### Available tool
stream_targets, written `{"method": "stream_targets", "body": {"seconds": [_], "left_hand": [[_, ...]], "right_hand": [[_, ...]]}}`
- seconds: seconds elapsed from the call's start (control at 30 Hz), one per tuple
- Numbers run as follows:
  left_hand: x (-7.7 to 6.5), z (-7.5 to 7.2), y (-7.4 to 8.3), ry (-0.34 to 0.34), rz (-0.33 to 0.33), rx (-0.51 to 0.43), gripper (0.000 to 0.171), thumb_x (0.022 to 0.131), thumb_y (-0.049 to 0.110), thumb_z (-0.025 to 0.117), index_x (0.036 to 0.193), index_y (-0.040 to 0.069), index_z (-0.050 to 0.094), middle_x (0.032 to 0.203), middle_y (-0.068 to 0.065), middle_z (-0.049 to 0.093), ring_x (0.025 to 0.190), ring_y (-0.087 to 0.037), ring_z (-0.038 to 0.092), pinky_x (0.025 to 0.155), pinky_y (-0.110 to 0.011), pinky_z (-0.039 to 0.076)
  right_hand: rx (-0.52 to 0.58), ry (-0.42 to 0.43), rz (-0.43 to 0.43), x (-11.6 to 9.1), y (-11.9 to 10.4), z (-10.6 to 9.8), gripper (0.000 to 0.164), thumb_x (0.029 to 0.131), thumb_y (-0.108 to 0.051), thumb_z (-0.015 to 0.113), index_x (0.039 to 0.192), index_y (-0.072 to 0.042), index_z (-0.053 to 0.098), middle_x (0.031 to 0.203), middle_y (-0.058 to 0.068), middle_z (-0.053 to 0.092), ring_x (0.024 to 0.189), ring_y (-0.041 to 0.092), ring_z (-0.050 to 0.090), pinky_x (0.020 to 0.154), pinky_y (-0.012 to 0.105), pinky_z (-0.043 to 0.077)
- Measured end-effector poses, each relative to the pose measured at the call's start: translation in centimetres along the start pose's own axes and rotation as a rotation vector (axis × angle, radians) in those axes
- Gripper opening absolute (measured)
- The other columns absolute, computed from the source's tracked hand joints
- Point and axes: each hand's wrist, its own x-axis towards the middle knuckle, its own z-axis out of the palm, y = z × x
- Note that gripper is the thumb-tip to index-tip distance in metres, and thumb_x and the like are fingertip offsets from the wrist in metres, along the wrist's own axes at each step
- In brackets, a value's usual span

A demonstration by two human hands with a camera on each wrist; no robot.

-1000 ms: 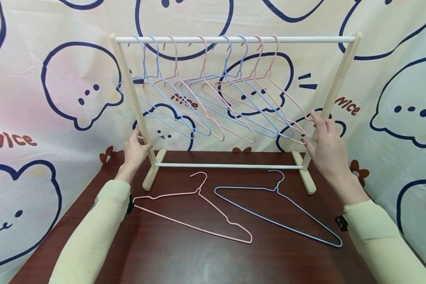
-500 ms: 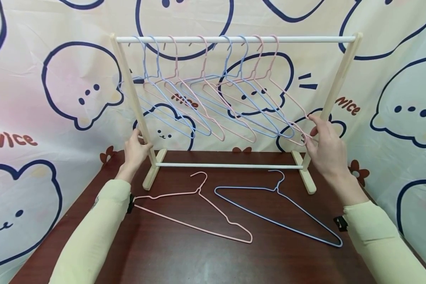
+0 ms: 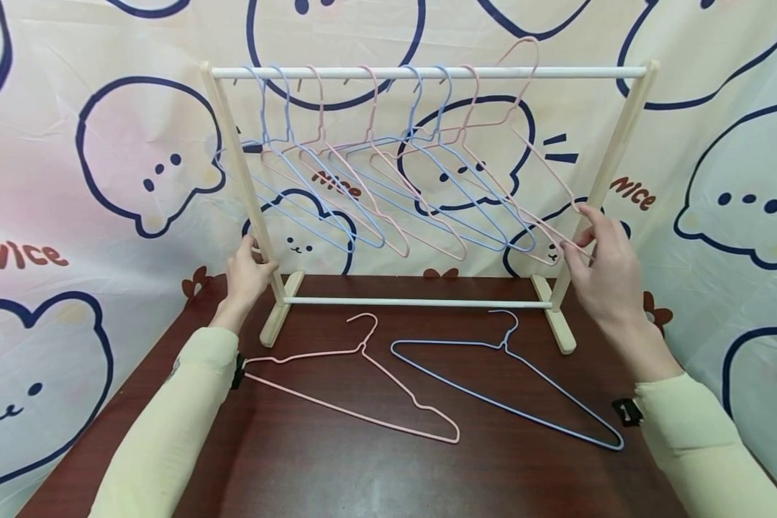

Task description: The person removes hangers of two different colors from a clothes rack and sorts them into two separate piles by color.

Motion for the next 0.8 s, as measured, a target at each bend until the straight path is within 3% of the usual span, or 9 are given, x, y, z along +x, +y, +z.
{"method": "stream_targets", "body": {"seconds": [0.23, 0.37, 0.47, 0.63, 0.8], "left_hand": [[0.0, 0.0, 0.1, -0.002, -0.006, -0.005, 0.029, 0.092, 0.007, 0.062, 0.118, 0.005, 0.049, 0.11, -0.024, 0.069, 0.097, -0.041, 0.07, 0.078, -0.053, 0.06], [0.0, 0.0, 0.0, -0.002, -0.003, -0.016, 0.029, 0.092, 0.007, 0.062, 0.118, 0.005, 0.049, 0.109, -0.024, 0.069, 0.097, -0.041, 0.069, 0.078, -0.053, 0.06], [0.0, -0.1, 0.1, -0.001, -0.002, -0.016, 0.029, 0.092, 0.007, 0.062, 0.117, 0.005, 0.049, 0.109, -0.024, 0.069, 0.096, -0.041, 0.069, 0.078, -0.053, 0.06], [0.0, -0.1, 0.1, 0.001, -0.004, -0.014, 0.029, 0.092, 0.006, 0.063, 0.118, 0.005, 0.049, 0.109, -0.024, 0.069, 0.097, -0.041, 0.069, 0.079, -0.052, 0.06], [-0.1, -0.2, 0.1, -0.005, -0.003, -0.024, 0.03, 0.092, 0.007, 0.063, 0.119, 0.005, 0.049, 0.109, -0.024, 0.068, 0.097, -0.041, 0.069, 0.078, -0.053, 0.06]], "right_hand": [[0.037, 0.033, 0.047, -1.1, -0.6, -0.9, 0.058, 0.085, 0.003, 0.071, 0.139, -0.007, 0.053, 0.086, 0.007, 0.054, 0.066, -0.009, 0.034, 0.061, 0.003, 0.026], [0.047, 0.07, 0.058, -1.6, -0.8, -1.4, 0.057, 0.083, 0.008, 0.071, 0.136, -0.002, 0.055, 0.089, -0.013, 0.046, 0.062, -0.013, 0.032, 0.06, 0.001, 0.025], [0.046, 0.072, 0.062, -2.0, 0.0, -1.5, 0.057, 0.082, 0.007, 0.072, 0.136, -0.003, 0.055, 0.092, -0.021, 0.042, 0.061, -0.015, 0.033, 0.06, 0.001, 0.026], [0.047, 0.054, 0.066, -3.2, 0.5, -1.6, 0.061, 0.08, 0.005, 0.075, 0.137, -0.007, 0.057, 0.088, -0.018, 0.046, 0.066, -0.016, 0.037, 0.066, 0.003, 0.029], [0.055, 0.024, 0.082, -4.7, 0.3, -1.6, 0.062, 0.079, 0.004, 0.077, 0.136, -0.007, 0.057, 0.087, -0.016, 0.048, 0.069, -0.022, 0.041, 0.07, -0.004, 0.032]]}}
